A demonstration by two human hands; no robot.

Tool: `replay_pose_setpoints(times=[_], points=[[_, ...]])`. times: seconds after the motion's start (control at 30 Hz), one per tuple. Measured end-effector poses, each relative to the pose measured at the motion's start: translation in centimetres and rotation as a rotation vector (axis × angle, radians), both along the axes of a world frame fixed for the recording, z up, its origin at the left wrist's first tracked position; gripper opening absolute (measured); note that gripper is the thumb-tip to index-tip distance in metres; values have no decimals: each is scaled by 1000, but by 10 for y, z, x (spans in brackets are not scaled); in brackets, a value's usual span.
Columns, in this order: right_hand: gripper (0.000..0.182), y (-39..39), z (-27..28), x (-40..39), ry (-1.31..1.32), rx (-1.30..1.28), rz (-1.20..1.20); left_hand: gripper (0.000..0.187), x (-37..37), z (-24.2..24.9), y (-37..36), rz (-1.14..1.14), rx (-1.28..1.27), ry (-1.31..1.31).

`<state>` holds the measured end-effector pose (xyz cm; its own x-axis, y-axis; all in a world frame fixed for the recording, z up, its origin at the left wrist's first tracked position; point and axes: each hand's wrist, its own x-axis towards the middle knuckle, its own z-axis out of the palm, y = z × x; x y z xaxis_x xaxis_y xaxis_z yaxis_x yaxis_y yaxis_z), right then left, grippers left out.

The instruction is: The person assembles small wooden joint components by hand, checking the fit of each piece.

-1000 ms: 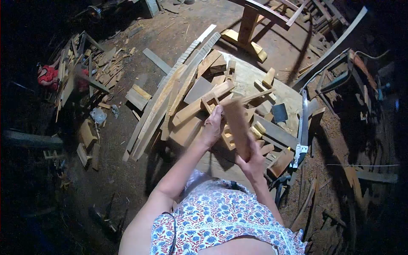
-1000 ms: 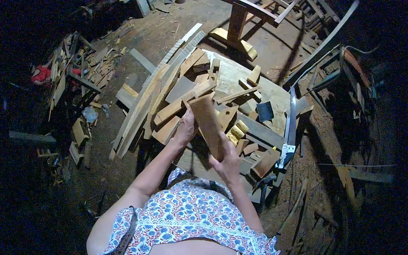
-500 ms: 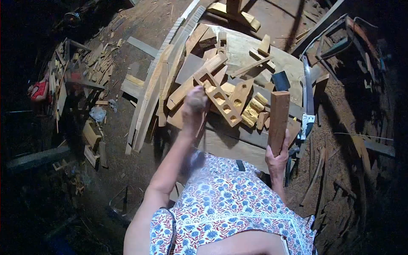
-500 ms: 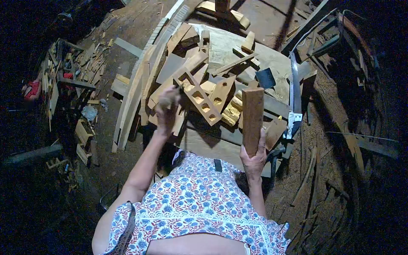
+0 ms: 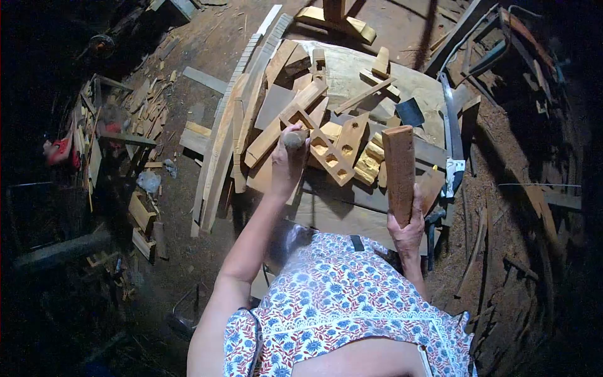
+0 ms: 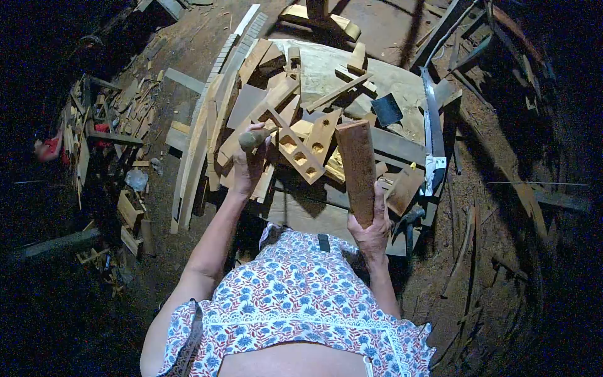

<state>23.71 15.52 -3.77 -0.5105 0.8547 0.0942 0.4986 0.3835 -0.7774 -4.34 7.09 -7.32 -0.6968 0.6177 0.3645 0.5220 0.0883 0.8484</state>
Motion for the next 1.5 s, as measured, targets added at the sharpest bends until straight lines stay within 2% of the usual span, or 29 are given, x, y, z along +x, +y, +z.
replay_pose_setpoints(times=[0.1,0.13,0.17,0.2,0.3,0.33,0.37,0.43,0.5,0.53,0.6,0.63,0.7,0.77,0.8,0.83,0.9,0.97,1.1,1.17,1.23,1.3,1.37,1.4,1.43,1.5], points=[[75,-2,21,-11,31,55,42,25,1,12,0,-75,-82,-84],[80,-3,32,-18,117,190,119,25,3,12,0,-79,-85,-80],[86,-1,37,-23,206,332,195,28,2,13,2,-73,-95,-194],[87,-5,30,-33,291,314,226,32,2,13,4,-66,-105,-308],[87,-1,27,-63,392,249,440,32,-6,-23,0,-157,38,-154],[81,-2,30,-71,163,146,472,30,-12,-45,-11,-168,-125,-222],[76,-4,33,-76,-66,40,499,30,-7,-38,-13,-168,-125,-221],[78,-7,44,-80,91,98,501,31,2,-8,-10,-184,-1,-329],[79,-11,51,-84,391,236,475,32,5,-16,-16,-106,-42,-255],[79,-10,41,-84,386,229,475,33,4,-39,-21,-116,-62,-229],[80,-4,25,-90,421,275,497,33,7,-27,-11,-124,-129,-136],[79,-1,22,-93,133,138,491,31,7,-18,-11,-112,-63,-678],[78,5,25,-87,-95,111,489,29,1,-13,-4,-210,-191,-202],[87,9,18,-77,202,17,359,30,-1,-13,-1,-131,-138,-75],[88,9,17,-70,257,-156,279,29,2,-10,0,-54,-71,-174],[90,13,22,-62,222,-11,216,29,3,-10,-1,-56,-75,-177],[87,21,21,-50,206,129,93,27,1,-11,-6,-10,-4,30],[84,23,4,-22,126,20,12,28,-1,-12,-14,15,18,26],[80,19,-21,19,32,57,-67,32,-14,3,-22,123,154,23],[81,10,-21,29,41,-38,-85,33,-15,14,-30,139,114,-138],[79,5,-21,32,21,-174,-110,33,-7,20,-32,117,89,-131],[79,2,-17,31,-4,-185,-108,33,11,31,-31,88,63,-127],[80,0,-16,29,-27,-192,-107,34,31,44,-27,-90,547,-902],[80,0,-16,27,-1,-94,-67,32,28,27,-29,19,40,-176],[80,0,-17,27,24,4,-27,32,32,23,-29,13,41,-177],[80,1,-19,26,12,0,-27,31,45,31,-25,18,9,-189]])
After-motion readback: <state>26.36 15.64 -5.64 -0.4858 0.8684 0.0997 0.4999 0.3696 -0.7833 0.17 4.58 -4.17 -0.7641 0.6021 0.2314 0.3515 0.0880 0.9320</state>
